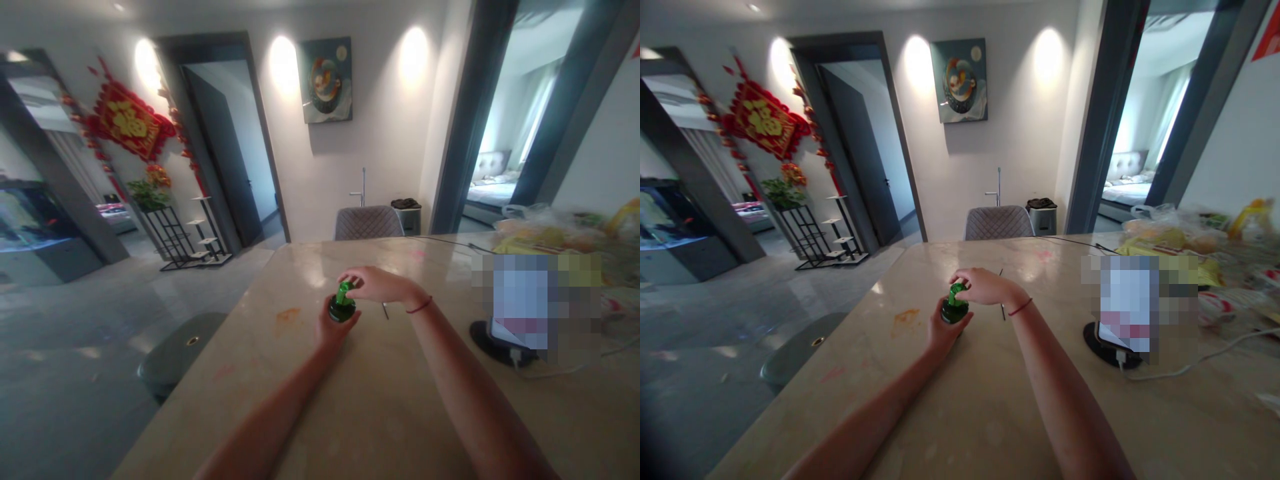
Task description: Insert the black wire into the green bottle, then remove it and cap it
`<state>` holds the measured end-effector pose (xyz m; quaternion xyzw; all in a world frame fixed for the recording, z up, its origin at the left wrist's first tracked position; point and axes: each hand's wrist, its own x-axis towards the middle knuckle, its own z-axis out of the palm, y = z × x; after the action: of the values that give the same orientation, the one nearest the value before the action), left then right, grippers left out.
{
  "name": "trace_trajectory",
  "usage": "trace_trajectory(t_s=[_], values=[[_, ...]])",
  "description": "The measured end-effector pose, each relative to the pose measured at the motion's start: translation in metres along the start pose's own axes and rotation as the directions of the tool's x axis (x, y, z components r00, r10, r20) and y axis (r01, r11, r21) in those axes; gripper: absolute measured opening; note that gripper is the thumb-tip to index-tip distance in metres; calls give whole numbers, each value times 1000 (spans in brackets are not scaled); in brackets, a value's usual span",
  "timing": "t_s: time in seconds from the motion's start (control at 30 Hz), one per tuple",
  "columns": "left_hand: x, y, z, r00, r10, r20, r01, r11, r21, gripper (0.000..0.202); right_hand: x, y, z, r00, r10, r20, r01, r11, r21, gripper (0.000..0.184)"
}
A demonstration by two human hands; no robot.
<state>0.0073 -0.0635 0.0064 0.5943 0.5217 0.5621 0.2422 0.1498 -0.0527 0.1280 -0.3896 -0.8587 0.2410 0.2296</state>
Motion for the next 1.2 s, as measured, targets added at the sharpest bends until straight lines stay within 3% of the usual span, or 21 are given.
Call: trace_trajectory(t_s=[0.07,0.13,0.2,0.27,0.33,0.43,0.5,0.6,0.67,0.77,0.83,0.9,1.0,1.07,1.13,1.2], values=[[0,-1,0,1000,9,10,-9,1000,-1,56,-2,-1,0,1000,-22,15,21,998,60,57],[0,0,1,1000,10,16,-11,1000,4,56,-2,-4,1,998,55,-17,-54,998,31,69],[0,1,1,1000,15,18,-15,1000,17,57,-1,-7,2,986,149,-81,-153,987,-48,67],[0,1,1,1000,22,16,-23,999,36,56,0,-8,4,979,169,-114,-181,978,-105,58],[0,1,1,1000,22,19,-23,999,40,56,1,-7,4,989,117,-90,-125,987,-99,53],[0,-1,1,1000,7,3,-7,1000,26,56,-1,-3,3,998,36,-53,-36,999,2,62],[1,-2,2,1000,10,-1,-10,1000,18,56,-1,-1,3,996,62,-58,-60,998,34,67],[2,-5,2,1000,25,-3,-25,1000,12,57,-1,1,3,991,113,-71,-114,993,-13,60],[2,-6,2,999,33,-14,-33,999,18,56,-1,1,2,996,66,-65,-66,998,-4,53],[1,-6,3,999,44,-15,-43,999,28,54,-2,-1,2,997,10,-73,-6,998,57,62],[0,-5,3,999,48,-17,-48,998,27,54,-1,-2,2,993,72,-95,-69,997,30,64],[-1,-3,3,999,49,-19,-49,998,26,55,0,-2,2,985,128,-116,-132,991,-30,55],[-1,-1,2,998,55,-13,-55,998,21,54,0,-2,3,994,34,-103,-36,999,-18,43],[0,0,2,998,56,-20,-55,998,26,52,0,-3,4,995,-55,-86,60,997,52,49],[0,0,1,999,51,-17,-50,998,31,51,-1,-4,5,995,-42,-94,48,997,64,56],[-1,1,1,999,50,-6,-50,999,19,51,-1,-6,6,995,25,-100,-26,1000,-15,52]])
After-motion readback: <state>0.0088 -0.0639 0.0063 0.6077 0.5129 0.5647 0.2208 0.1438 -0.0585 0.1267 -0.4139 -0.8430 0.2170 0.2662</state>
